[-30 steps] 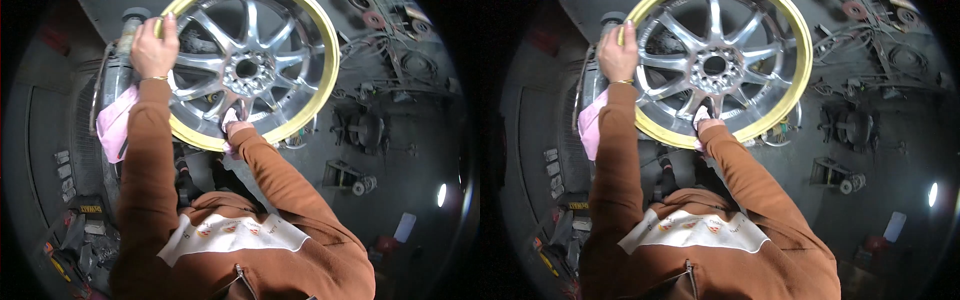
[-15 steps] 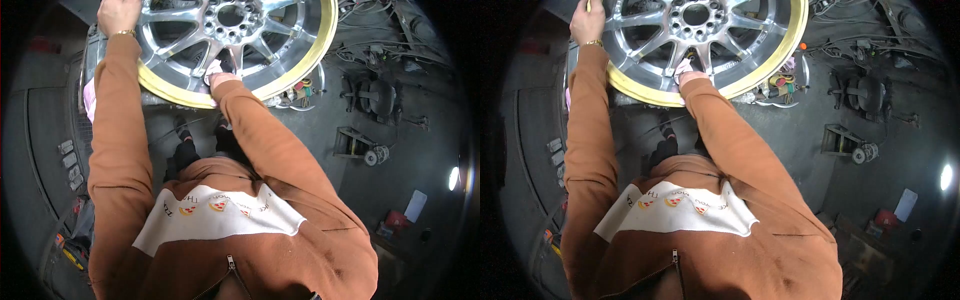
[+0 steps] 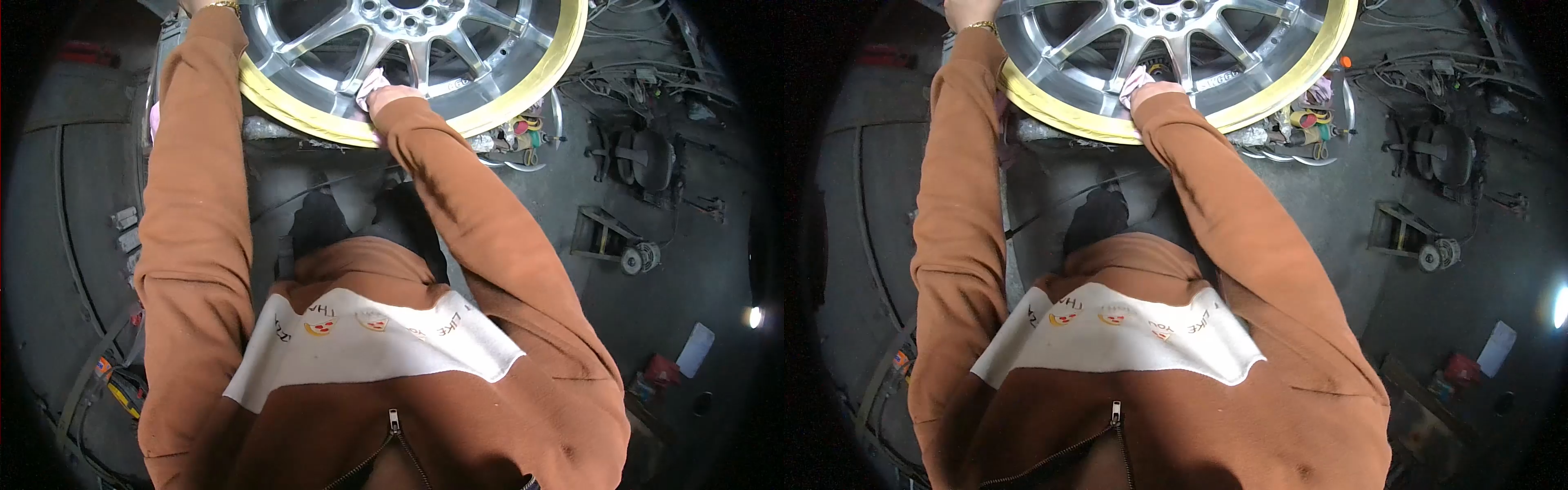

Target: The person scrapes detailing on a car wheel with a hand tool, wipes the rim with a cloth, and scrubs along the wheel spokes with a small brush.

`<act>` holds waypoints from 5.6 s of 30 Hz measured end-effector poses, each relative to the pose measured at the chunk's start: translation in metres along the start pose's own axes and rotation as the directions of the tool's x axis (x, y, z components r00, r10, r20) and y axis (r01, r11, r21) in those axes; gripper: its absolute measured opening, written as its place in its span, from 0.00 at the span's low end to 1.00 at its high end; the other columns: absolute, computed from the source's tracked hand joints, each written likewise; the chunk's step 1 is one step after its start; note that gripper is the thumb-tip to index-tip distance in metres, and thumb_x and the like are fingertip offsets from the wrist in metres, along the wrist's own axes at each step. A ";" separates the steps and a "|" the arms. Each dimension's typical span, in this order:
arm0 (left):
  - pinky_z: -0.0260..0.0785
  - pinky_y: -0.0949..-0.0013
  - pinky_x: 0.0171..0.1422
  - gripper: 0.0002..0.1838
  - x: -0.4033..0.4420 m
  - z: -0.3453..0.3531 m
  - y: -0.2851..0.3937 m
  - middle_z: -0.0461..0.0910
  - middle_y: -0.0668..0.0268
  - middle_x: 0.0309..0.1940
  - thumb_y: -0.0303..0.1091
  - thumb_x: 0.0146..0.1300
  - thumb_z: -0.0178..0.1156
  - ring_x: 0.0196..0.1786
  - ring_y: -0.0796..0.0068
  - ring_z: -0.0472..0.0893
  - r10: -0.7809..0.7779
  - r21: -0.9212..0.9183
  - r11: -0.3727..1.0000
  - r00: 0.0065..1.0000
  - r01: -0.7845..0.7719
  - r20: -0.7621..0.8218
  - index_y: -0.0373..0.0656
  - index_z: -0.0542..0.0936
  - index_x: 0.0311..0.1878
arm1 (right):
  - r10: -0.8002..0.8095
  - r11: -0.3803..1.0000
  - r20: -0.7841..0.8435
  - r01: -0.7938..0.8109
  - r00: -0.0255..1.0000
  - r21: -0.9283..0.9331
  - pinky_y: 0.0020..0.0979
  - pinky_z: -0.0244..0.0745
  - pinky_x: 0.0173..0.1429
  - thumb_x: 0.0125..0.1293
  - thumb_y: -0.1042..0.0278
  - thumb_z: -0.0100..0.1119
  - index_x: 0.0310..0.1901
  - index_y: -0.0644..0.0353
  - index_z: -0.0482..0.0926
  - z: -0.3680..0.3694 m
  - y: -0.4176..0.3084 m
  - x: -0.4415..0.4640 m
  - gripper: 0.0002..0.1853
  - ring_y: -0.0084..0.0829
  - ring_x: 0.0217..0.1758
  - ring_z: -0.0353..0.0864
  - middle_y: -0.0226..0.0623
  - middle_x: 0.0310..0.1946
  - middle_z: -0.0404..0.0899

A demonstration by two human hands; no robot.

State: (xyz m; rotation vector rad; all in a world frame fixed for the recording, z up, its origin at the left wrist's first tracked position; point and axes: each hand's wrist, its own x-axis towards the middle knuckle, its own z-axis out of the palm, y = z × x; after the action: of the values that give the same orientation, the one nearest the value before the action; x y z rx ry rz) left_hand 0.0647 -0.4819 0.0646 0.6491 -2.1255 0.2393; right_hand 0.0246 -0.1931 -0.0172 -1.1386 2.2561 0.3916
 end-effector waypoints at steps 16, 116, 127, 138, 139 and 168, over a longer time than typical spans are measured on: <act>0.67 0.70 0.53 0.30 -0.138 -0.175 0.156 0.73 0.61 0.50 0.33 0.51 0.70 0.51 0.71 0.73 0.341 -0.743 0.301 0.659 0.599 0.670 0.39 0.72 0.58 | -0.046 -0.793 -0.340 0.173 0.939 0.585 0.39 0.69 0.64 0.68 0.62 0.53 0.64 0.67 0.61 0.032 0.043 -0.173 0.27 0.39 0.58 0.74 0.47 0.55 0.73; 0.64 0.51 0.52 0.19 -0.129 -0.051 0.040 0.73 0.46 0.39 0.43 0.65 0.56 0.46 0.44 0.73 -0.607 -0.327 0.663 0.740 0.673 0.292 0.33 0.69 0.43 | -0.033 0.997 -0.014 0.032 0.999 -0.064 0.37 0.76 0.53 0.65 0.67 0.44 0.46 0.56 0.82 0.008 -0.004 -0.011 0.16 0.38 0.51 0.82 0.41 0.47 0.82; 0.68 0.49 0.43 0.17 -0.131 -0.048 0.039 0.78 0.44 0.33 0.42 0.64 0.57 0.38 0.40 0.78 -0.615 -0.397 0.619 0.733 0.677 0.291 0.36 0.69 0.40 | 0.125 0.992 0.014 -0.125 0.992 0.000 0.39 0.73 0.58 0.60 0.66 0.48 0.49 0.53 0.80 0.012 0.004 -0.008 0.17 0.40 0.55 0.79 0.43 0.50 0.80; 0.69 0.49 0.37 0.16 -0.129 -0.048 0.037 0.77 0.45 0.27 0.41 0.63 0.59 0.33 0.40 0.78 -0.617 -0.455 0.592 0.738 0.665 0.274 0.37 0.68 0.36 | 0.168 0.985 0.057 -0.169 0.984 0.019 0.40 0.75 0.54 0.60 0.56 0.50 0.45 0.56 0.82 -0.008 0.014 -0.032 0.18 0.43 0.50 0.82 0.46 0.43 0.82; 0.69 0.49 0.37 0.16 -0.131 -0.048 0.037 0.77 0.45 0.27 0.41 0.63 0.59 0.33 0.40 0.78 -0.622 -0.455 0.589 0.734 0.667 0.272 0.37 0.68 0.36 | 0.202 0.979 0.089 -0.204 0.975 0.015 0.41 0.75 0.54 0.60 0.56 0.50 0.44 0.56 0.83 -0.009 0.012 -0.031 0.18 0.43 0.50 0.82 0.46 0.44 0.82; 0.69 0.52 0.37 0.14 -0.126 -0.053 0.040 0.79 0.46 0.29 0.39 0.64 0.59 0.34 0.42 0.79 -0.625 -0.467 0.574 0.728 0.673 0.281 0.36 0.70 0.37 | 0.175 0.984 0.062 -0.177 0.983 0.028 0.38 0.74 0.57 0.61 0.57 0.52 0.45 0.59 0.82 0.015 0.007 -0.015 0.18 0.39 0.54 0.80 0.42 0.49 0.81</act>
State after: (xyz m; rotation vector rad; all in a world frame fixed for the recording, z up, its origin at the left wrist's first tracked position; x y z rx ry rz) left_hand 0.1408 -0.3818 -0.0022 1.0469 -1.7410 -0.8033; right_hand 0.0311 -0.1722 -0.0201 -0.9019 2.3097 0.4497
